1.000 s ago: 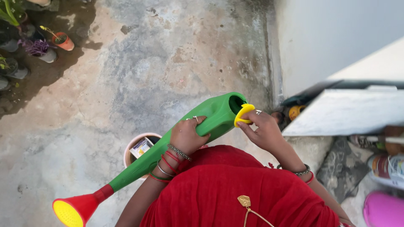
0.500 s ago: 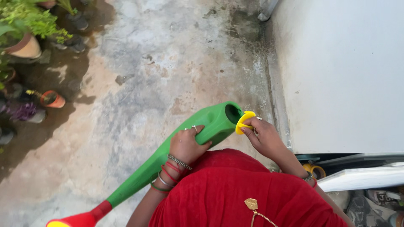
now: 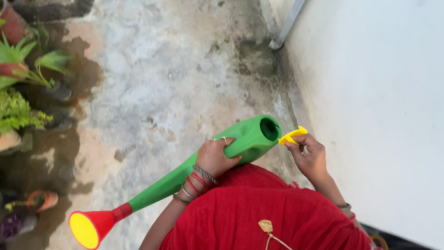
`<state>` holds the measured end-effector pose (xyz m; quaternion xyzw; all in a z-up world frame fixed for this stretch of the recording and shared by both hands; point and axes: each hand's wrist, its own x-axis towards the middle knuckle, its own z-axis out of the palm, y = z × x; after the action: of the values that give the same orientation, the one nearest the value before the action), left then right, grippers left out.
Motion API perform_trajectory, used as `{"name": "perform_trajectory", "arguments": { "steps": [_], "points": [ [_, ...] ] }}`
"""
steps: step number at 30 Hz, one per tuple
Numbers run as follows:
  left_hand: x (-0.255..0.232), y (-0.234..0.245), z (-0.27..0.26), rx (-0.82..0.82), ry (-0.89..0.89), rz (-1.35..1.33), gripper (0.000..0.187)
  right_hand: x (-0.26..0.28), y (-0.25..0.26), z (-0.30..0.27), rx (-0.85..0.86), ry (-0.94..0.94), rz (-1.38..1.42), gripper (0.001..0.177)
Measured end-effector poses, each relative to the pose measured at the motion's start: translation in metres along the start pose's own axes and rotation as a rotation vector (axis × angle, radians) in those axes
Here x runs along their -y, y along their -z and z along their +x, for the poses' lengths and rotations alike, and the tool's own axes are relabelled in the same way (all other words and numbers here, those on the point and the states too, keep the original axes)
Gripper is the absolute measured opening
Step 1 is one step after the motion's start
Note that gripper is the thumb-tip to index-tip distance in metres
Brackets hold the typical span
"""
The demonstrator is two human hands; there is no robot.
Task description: The person fills a green watering can at an outdoor faucet and pours water onto the soil of potted plants in a garden area.
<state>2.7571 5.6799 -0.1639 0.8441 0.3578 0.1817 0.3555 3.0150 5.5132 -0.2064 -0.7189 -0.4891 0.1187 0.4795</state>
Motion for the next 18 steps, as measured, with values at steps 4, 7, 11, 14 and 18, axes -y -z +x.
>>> {"name": "perform_trajectory", "arguments": {
  "steps": [4,7,11,14,18],
  "points": [
    [0.013,0.017,0.107,0.019,-0.027,0.023,0.043,-0.020,-0.023,0.131,-0.127,-0.076,0.132,0.023],
    [0.025,0.032,0.171,0.068,0.020,0.064,0.043,-0.030,-0.036,0.218,-0.060,-0.151,0.199,0.010],
    [0.049,0.049,0.259,0.016,0.035,0.040,0.049,-0.042,-0.057,0.315,-0.035,-0.137,0.259,0.010],
    [0.084,0.055,0.338,-0.001,0.045,-0.015,0.050,-0.073,-0.070,0.381,-0.038,-0.239,0.392,0.011],
    [0.130,0.065,0.458,0.085,0.047,-0.019,0.050,-0.125,-0.087,0.457,-0.131,-0.408,0.505,0.018]
  ]
}}
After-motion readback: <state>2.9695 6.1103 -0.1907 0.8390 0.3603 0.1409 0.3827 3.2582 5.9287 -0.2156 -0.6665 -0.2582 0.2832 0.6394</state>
